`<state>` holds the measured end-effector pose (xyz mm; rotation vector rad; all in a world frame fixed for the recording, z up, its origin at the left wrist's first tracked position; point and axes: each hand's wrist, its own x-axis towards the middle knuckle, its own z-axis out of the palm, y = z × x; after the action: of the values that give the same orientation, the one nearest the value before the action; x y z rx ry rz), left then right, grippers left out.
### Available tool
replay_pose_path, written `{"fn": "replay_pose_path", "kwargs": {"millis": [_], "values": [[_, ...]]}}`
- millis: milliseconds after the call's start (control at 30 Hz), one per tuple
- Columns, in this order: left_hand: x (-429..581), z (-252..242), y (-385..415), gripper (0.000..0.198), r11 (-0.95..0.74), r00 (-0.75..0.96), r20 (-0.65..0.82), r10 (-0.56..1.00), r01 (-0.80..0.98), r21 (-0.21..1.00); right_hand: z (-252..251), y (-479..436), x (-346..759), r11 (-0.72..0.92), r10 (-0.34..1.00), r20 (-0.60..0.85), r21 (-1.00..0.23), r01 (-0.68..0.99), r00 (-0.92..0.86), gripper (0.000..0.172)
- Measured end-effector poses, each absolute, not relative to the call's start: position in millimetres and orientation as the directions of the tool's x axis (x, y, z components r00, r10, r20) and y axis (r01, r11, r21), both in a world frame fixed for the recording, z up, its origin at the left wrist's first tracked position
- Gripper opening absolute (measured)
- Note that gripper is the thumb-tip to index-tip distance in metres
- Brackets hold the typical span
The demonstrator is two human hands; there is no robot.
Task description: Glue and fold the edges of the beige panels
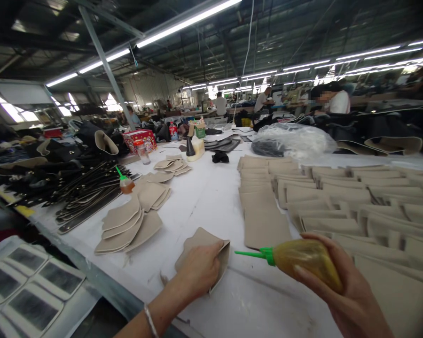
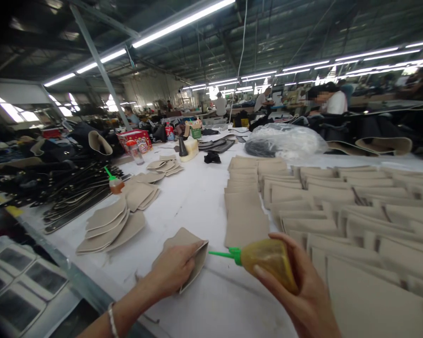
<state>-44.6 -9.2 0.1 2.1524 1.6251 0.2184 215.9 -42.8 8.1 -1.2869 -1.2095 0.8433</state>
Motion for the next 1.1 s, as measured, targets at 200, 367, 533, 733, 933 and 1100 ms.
{"fn": "replay_pose_path", "kwargs": {"millis": [200,367,533,733,933,1100], "values": [[-39.4,0.9,-11.8,0.046,-0.243,0.324,-0.153,0.934,0.886,0.396,5.6,-39.0,202.2,0.308,0.932,0.362,-0.803,0.510,0.007,0.052],[-37.9,-4.3,-9.8,0.045,-0.251,0.321,-0.140,0.937,0.894,0.370,3.8,-33.6,194.6,0.469,0.856,0.499,-0.643,0.605,-0.133,0.047],[-37.8,-6.7,-9.7,0.041,-0.286,0.341,-0.117,0.933,0.898,0.336,2.0,-28.2,192.5,0.552,0.791,0.575,-0.523,0.649,-0.209,0.045],[-37.3,-2.1,-11.2,0.033,-0.293,0.345,-0.120,0.931,0.901,0.320,-1.6,-27.6,193.8,0.580,0.771,0.588,-0.491,0.650,-0.244,0.040],[-36.0,-6.7,-12.7,0.040,-0.319,0.361,-0.094,0.928,0.898,0.303,1.1,-27.9,196.9,0.562,0.777,0.589,-0.493,0.664,-0.220,0.040],[-33.3,-9.7,-15.2,0.039,-0.315,0.346,-0.103,0.932,0.919,0.238,0.8,-26.1,196.9,0.544,0.814,0.530,-0.548,0.635,-0.240,0.039]]}}
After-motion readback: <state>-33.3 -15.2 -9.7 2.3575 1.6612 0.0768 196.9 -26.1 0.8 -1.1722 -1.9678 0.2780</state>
